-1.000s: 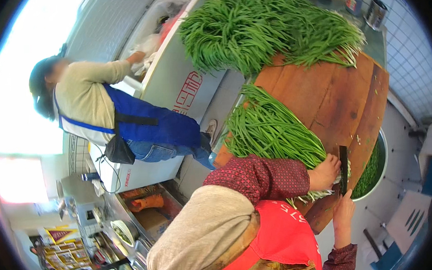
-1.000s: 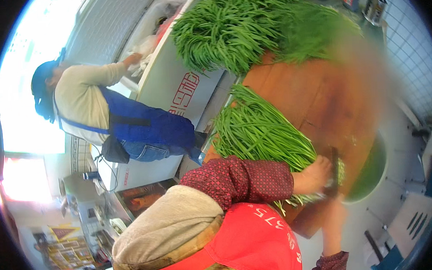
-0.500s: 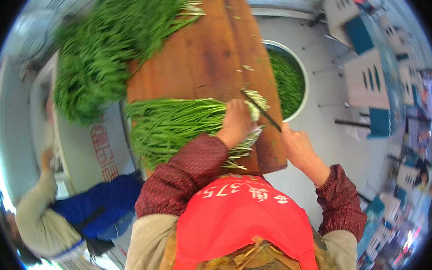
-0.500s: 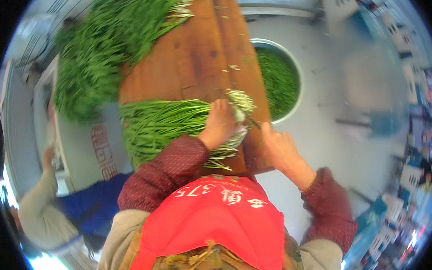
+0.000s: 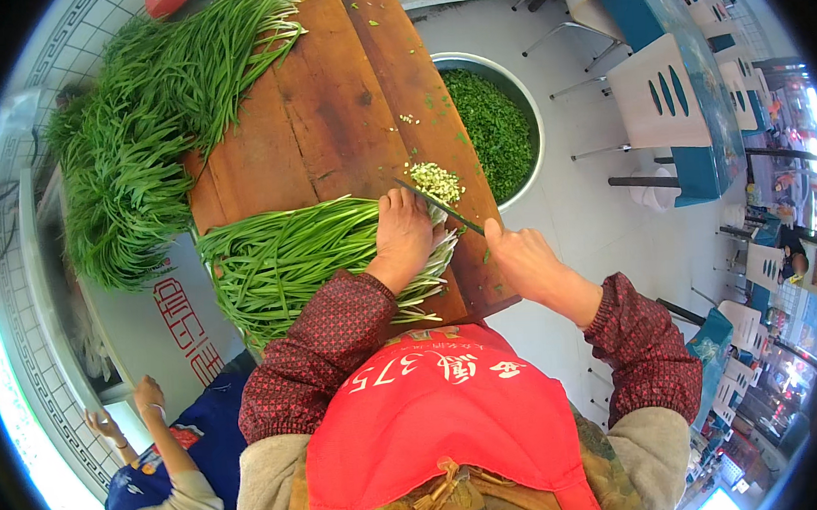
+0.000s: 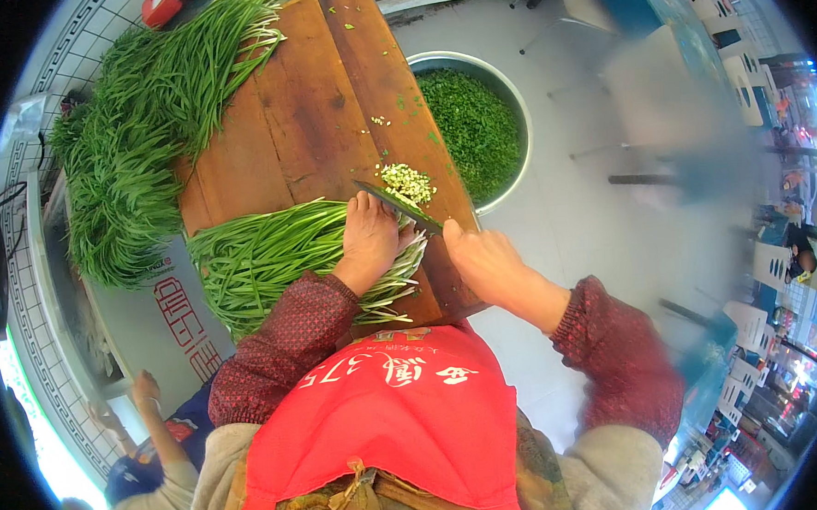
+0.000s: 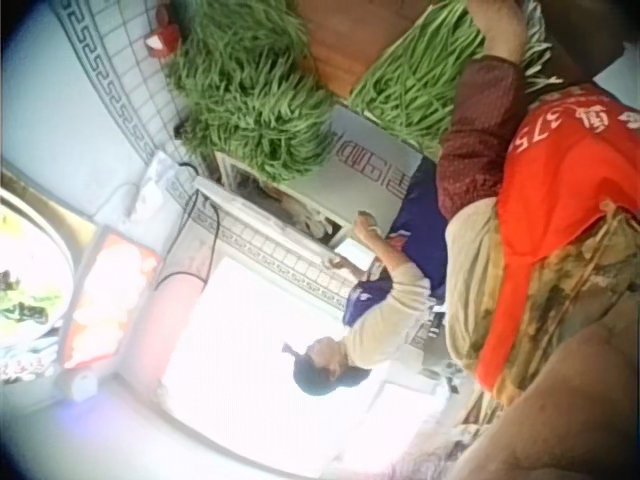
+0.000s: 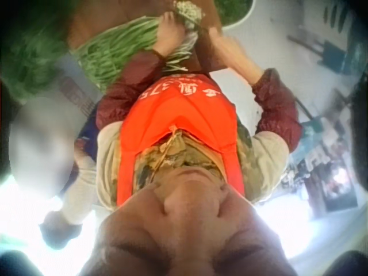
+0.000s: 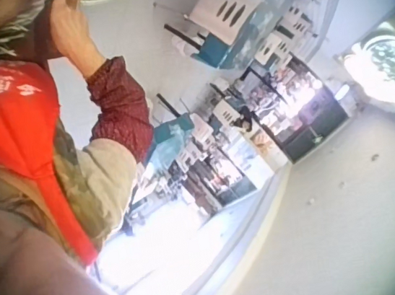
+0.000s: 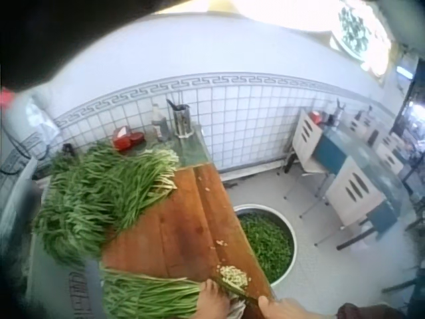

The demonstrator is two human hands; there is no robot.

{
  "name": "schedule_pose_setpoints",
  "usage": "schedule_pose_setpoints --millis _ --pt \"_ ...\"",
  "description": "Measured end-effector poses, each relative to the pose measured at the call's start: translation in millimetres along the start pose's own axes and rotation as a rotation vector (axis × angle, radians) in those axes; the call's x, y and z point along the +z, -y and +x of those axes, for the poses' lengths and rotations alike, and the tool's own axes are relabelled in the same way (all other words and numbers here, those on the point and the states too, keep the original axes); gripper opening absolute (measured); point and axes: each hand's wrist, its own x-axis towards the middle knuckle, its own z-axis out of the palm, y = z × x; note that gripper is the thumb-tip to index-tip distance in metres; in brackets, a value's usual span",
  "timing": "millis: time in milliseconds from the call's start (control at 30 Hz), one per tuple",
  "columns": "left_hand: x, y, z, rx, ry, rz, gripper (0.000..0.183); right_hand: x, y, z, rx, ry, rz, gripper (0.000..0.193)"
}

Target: The person moves a plastic basket outside and returns to a kitchen prep area. They then chop a large bundle of green onions on a wooden cutting board with a knife, collecting the chopped pieces into a metal bowl.

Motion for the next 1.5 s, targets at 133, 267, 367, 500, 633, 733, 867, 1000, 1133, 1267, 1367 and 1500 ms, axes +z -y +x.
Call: schedule_pose_setpoints --millis 133,267,367,500,633,733,867,1000,1133,1267,1367,1500 --pt "-3 -2 1 -0.019 0.028 0.008 0.054 25 -3 35 -0.078 -0.137 0.020 0.021" --pt "-5 -2 0 -0.038 0.025 -0.036 0.053 31 -7 44 -0.034 -0.178 0.056 0.021" --pt "-3 -2 0 -0.044 -0.010 -0.031 0.053 16 -9 26 -0.010 -0.144 0.055 0.022" --pt "-1 -3 0 -0.034 0.014 0.032 0.059 -7 -4 -5 0.007 0.029 0.039 0.025" --pt "0 -2 0 -0.026 0.010 0.049 0.061 -9 1 -4 0.035 0.054 0.036 0.027" --pt "-1 -1 1 -0.029 0.029 0.034 0.060 2 3 10 0.017 0.001 0.019 0.024" --pt "-1 -1 2 -0.038 0.090 0.043 0.060 29 3 46 -0.040 -0.144 0.057 0.017" --pt "-3 -1 0 -0.027 -0.039 0.005 0.063 43 -7 51 -0.015 -0.175 0.114 0.018" --pt "-8 -1 -4 -0.048 -0.039 0.015 0.078 36 -7 38 -0.027 -0.263 0.133 0.018" --pt "-17 -2 -4 -0.097 0.040 0.015 0.097 15 -1 0 0.011 -0.195 0.072 0.023" --pt "-21 0 -6 -0.089 0.046 0.067 0.087 4 2 -23 0.039 -0.089 0.040 0.028" --pt "-21 -1 -8 -0.032 0.137 0.091 0.074 4 6 -31 0.007 -0.047 -0.002 0.031"
